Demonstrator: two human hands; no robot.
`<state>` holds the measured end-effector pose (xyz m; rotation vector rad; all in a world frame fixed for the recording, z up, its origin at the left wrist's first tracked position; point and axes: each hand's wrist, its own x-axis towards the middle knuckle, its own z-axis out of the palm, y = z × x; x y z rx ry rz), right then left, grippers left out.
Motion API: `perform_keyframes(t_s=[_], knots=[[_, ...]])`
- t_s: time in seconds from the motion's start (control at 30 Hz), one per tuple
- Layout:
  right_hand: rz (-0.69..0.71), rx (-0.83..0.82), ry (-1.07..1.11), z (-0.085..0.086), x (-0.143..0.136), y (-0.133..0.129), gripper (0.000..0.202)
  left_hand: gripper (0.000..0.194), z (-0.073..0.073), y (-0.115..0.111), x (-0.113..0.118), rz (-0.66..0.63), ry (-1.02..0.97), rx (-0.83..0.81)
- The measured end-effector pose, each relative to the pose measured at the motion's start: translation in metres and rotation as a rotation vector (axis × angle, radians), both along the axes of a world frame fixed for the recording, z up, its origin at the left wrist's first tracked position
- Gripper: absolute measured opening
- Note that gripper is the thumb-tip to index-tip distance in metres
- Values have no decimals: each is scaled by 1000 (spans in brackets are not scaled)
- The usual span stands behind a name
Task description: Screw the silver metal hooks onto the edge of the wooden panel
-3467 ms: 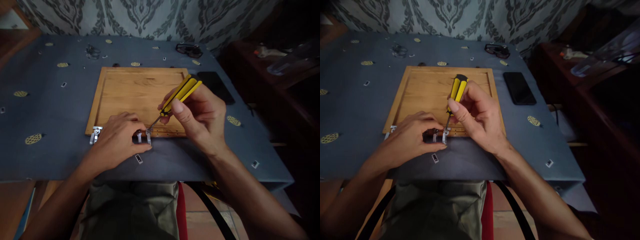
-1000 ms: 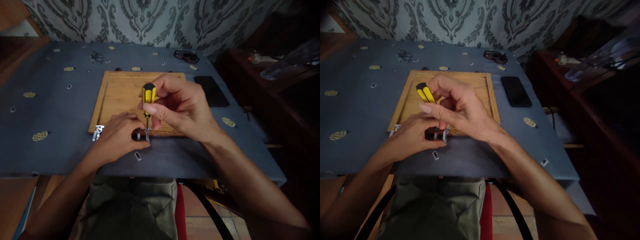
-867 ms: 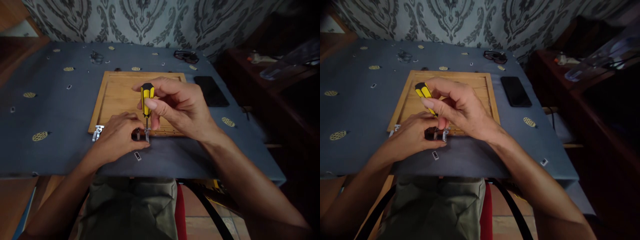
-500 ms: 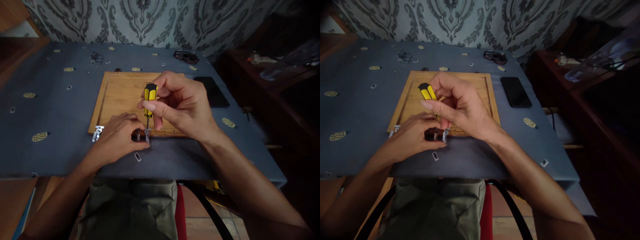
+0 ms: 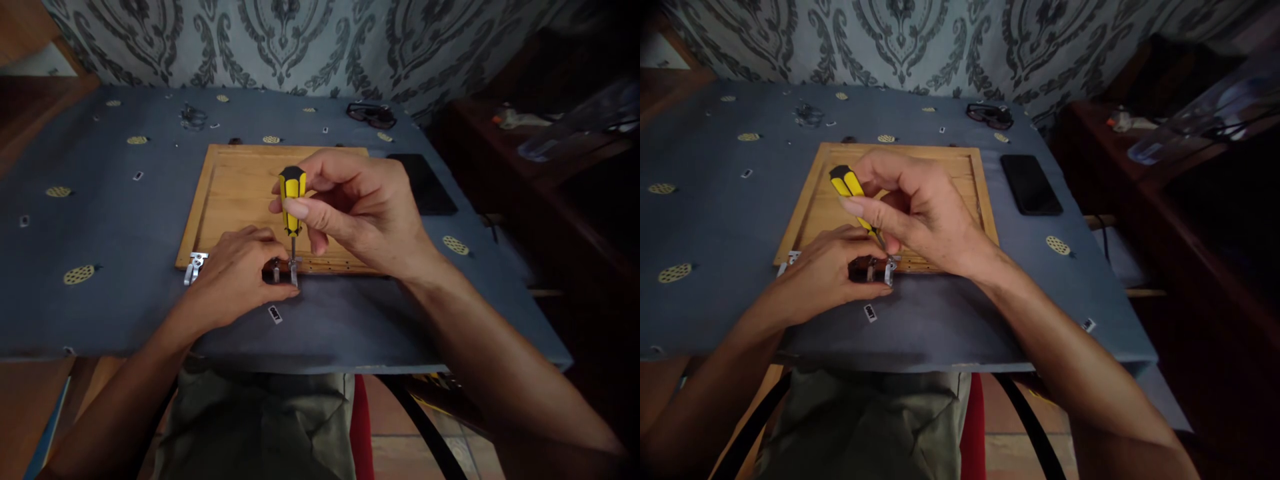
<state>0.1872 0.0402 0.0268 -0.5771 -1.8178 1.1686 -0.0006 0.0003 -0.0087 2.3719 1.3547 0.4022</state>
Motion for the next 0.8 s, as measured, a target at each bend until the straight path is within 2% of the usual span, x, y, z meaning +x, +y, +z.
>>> perform_keyframes(t_s=[0.3,0.8], knots=[[34,-26,33,1,-1,3,35,20,-3,0,-2,-6,-5,38],[-71,58,2,-8,4,-1,31,22,0,0,-1,-19,11,26]])
